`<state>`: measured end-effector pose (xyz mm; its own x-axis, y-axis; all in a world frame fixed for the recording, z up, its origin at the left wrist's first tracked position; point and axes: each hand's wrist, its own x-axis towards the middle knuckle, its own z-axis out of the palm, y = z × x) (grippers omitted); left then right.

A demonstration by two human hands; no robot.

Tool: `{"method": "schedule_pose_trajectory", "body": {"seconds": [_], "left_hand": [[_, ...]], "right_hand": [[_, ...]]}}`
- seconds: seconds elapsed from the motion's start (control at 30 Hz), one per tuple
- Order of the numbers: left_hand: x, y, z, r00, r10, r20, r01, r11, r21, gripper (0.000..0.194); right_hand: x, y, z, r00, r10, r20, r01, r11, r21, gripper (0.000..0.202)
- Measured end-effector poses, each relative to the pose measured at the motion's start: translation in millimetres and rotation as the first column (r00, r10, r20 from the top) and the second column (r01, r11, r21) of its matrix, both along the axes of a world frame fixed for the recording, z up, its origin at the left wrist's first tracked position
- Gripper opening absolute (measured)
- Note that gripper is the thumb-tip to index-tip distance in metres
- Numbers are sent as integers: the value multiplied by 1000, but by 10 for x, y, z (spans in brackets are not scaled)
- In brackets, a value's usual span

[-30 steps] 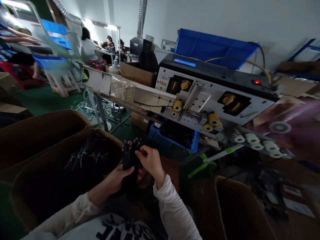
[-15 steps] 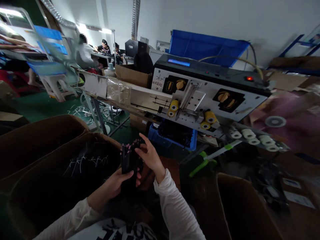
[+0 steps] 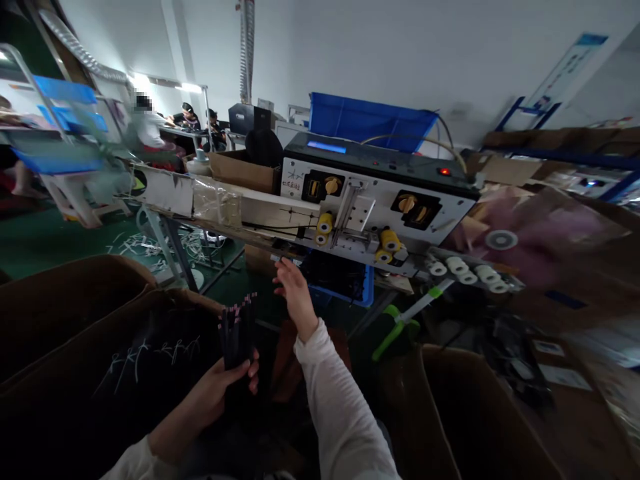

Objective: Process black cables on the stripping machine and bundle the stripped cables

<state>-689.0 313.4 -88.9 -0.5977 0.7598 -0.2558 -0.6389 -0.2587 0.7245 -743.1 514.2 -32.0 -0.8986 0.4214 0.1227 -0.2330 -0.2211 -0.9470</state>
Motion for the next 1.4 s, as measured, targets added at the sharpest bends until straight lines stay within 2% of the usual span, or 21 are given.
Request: {"method": "schedule_pose_trajectory", "body": {"seconds": [0.1, 0.23, 0.37, 0.53, 0.6, 0.7, 0.77, 0.8, 0.87, 0.9, 0.93, 1.0, 1.07, 1.13, 1.2, 1.33, 1.4], "left_hand": [[-5, -23, -4, 1000, 10, 19, -10, 1000, 10, 23], [-11, -58, -10, 999, 11, 34, -12, 1000, 26, 23], [-26, -82, -16, 1000, 25, 13, -25, 1000, 17, 25], [-27, -84, -8, 999, 42, -5, -42, 999, 6, 26], [-26, -85, -5, 999, 43, -9, -43, 999, 13, 26], [-37, -94, -7, 999, 39, 5, -39, 999, 37, 24], [-53, -99, -6, 999, 42, 9, -42, 998, 51, 23], [-62, -99, -2, 999, 44, 10, -45, 997, 56, 22], [-81, -93, 14, 999, 49, 9, -49, 997, 60, 21], [-89, -86, 25, 999, 51, 12, -51, 997, 62, 22], [-96, -78, 38, 998, 54, 15, -55, 997, 63, 23], [-99, -53, 68, 997, 71, 16, -72, 996, 53, 23], [-89, -21, 98, 996, 88, 16, -88, 996, 30, 23], [-67, 17, 117, 996, 89, 7, -89, 996, 1, 22], [-39, 56, 120, 996, 87, 4, -87, 996, -20, 23], [17, 102, 107, 998, 60, 24, -59, 997, -42, 31], [35, 103, 113, 999, 42, 31, -40, 997, -58, 30]], "right_hand": [[-335, 210, 132, 988, -157, 0, 153, 965, -213, 44], [-671, 339, 300, 956, -293, 28, 288, 914, -285, 38], [-837, 349, 382, 923, -383, 33, 381, 899, -215, 38], [-909, 328, 427, 902, -431, 19, 431, 899, -82, 43], [-872, 288, 438, 886, -464, -3, 464, 886, 15, 45], [-662, 172, 428, 850, -491, -191, 520, 841, 148, 44], [-406, 81, 401, 869, -382, -314, 463, 852, 245, 40], [-254, 42, 383, 905, -277, -323, 378, 872, 312, 38], [66, -5, 347, 980, 4, -198, 89, 884, 459, 34], [218, -15, 329, 985, 153, -83, -91, 859, 504, 32], [356, -19, 312, 957, 286, 39, -265, 818, 511, 32], [580, -30, 279, 842, 488, 230, -538, 724, 432, 32], [730, -71, 248, 737, 598, 314, -675, 660, 329, 32], [813, -146, 215, 695, 632, 343, -718, 639, 277, 31], [842, -232, 181, 724, 595, 349, -686, 675, 271, 29], [809, -341, 110, 882, 363, 300, -462, 788, 406, 24], [780, -353, 73, 950, 213, 229, -305, 789, 533, 19]]}}
